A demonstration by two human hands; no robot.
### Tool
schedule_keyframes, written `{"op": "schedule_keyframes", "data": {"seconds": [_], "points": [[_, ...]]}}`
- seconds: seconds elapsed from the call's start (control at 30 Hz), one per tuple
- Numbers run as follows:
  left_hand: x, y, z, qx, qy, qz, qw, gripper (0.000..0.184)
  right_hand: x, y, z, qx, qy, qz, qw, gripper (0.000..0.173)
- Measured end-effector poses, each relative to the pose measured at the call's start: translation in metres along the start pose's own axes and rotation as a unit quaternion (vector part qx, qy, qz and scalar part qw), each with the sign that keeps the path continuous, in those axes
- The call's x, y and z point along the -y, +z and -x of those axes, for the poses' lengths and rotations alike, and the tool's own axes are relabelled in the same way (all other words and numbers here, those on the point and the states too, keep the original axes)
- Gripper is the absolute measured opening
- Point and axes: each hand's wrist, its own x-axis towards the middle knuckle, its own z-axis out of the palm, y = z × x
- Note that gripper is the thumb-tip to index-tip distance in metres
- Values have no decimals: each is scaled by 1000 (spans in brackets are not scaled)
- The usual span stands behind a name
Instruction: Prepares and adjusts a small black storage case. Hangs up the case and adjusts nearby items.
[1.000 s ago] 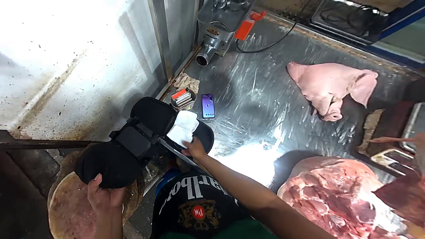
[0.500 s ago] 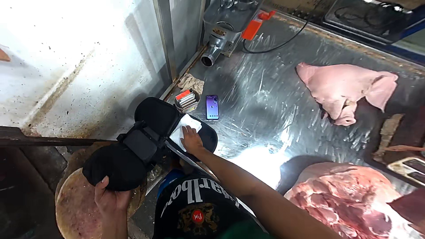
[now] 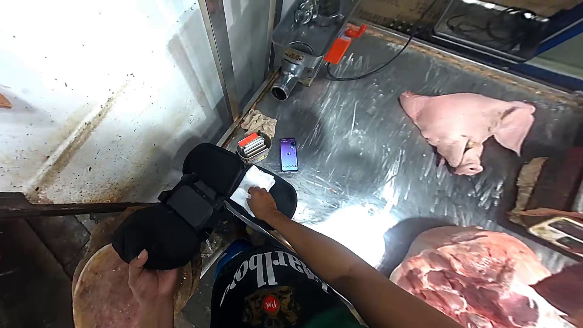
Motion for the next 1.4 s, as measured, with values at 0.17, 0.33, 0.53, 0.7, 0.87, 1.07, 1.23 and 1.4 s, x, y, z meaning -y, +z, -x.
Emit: {"op": "schedule_keyframes", "data": {"seconds": [0.17, 0.33, 0.53, 0.7, 0.87, 1.07, 1.23, 1.4], "points": [[19, 14, -14, -6, -11, -27, 1000, 34, -16, -9, 4, -66, -21, -116, 991, 62], [81, 25, -25, -4, -88, 45, 995, 32, -9, -40, 93, 204, -160, -627, 735, 61], [170, 43, -17, 11, -163, 123, 979, 34, 11, -46, 101, 34, -75, -868, 490, 39], [174, 5, -9, 129, -258, 122, 950, 47, -39, -57, 87, 58, -139, -852, 502, 38], [156, -35, -29, 85, -336, -91, 933, 92, -87, -78, 53, 118, -150, -733, 653, 42], [224, -27, -25, 55, -370, -476, 796, 69, -112, -83, -28, 289, -53, -508, 810, 53], [238, -22, -32, 54, -397, -570, 717, 65, -93, -73, -63, 279, 27, -320, 905, 56], [234, -7, -45, 170, -382, -742, 524, 69, -65, -73, -72, 208, 22, -84, 974, 63]]}}
